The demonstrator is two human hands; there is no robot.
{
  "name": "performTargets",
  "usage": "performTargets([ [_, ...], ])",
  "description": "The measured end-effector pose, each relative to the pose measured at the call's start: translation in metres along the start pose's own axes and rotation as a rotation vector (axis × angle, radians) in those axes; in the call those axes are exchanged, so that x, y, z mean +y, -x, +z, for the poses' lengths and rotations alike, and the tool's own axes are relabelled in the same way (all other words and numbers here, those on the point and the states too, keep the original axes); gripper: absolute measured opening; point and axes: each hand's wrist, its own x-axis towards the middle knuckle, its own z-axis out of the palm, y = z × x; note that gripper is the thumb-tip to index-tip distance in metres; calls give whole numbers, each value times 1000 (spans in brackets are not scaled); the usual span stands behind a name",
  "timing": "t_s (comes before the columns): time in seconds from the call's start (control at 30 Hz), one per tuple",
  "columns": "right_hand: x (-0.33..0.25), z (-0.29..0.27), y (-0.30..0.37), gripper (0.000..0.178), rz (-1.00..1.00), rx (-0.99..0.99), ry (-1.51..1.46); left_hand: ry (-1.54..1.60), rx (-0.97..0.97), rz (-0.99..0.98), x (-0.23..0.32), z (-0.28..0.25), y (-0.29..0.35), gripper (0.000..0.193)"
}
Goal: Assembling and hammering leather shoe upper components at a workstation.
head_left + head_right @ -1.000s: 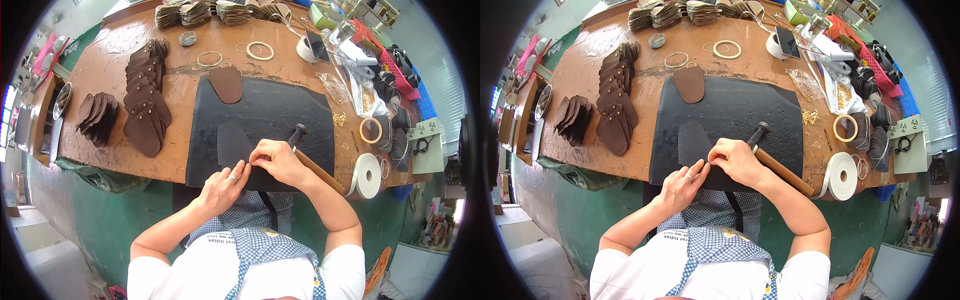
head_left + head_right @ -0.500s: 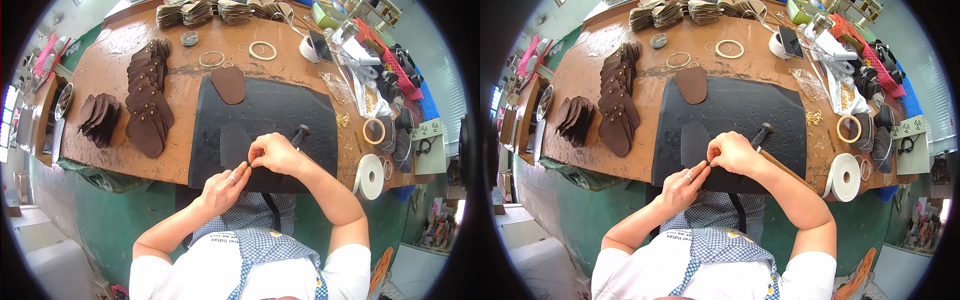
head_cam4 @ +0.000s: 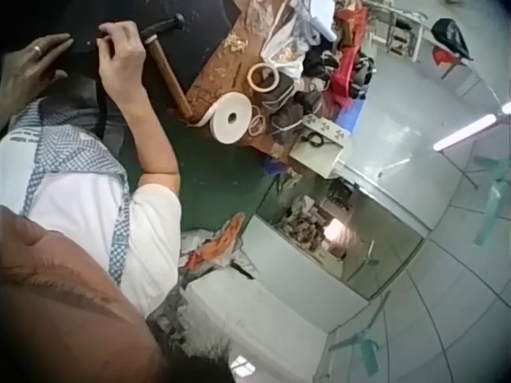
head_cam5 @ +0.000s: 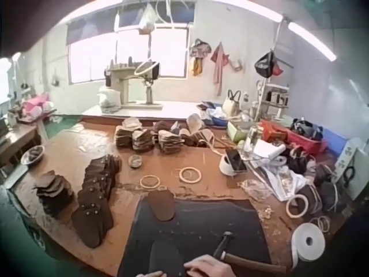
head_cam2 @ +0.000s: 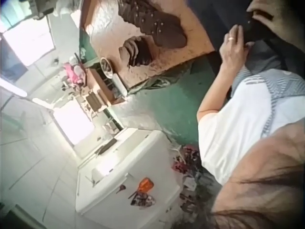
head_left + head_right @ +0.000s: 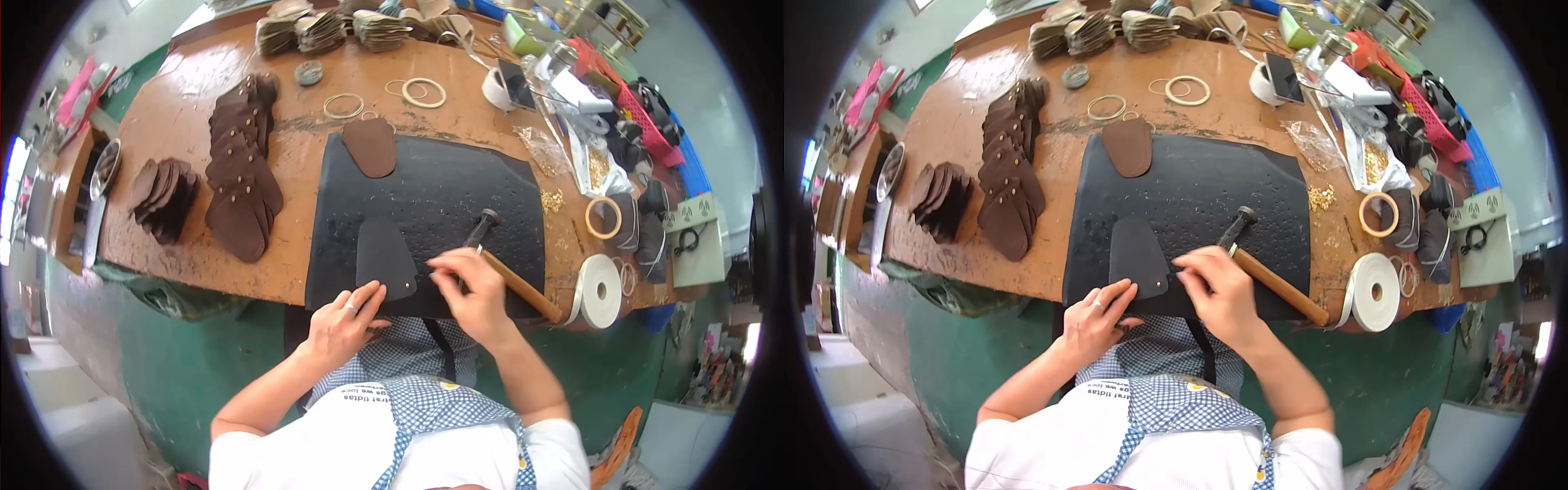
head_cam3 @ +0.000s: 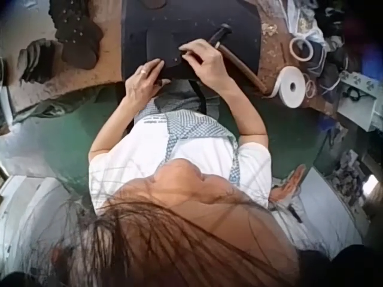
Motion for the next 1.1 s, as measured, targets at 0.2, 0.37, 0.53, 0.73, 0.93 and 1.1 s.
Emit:
performTargets([
  [0.2,27,-53,26,11,216,322,209,227,206,195,-7,-17,7,48],
  [0.37,37,-69,33,20,211,157,397,422,363,-120,12,-42,-41,29],
  [0.53,35,-67,38,30,246,100,521,717,245,-721,-17,-21,-68,14],
  [0.73,42,-73,41,23,190,18,574,403,268,-569,-35,-5,-65,23],
  [0.93,27,-64,31,17,204,107,343,657,444,-458,-44,-5,-74,12],
  [1.1,17,-63,25,10,365,-2,51,481,315,-529,-51,-3,-71,9],
])
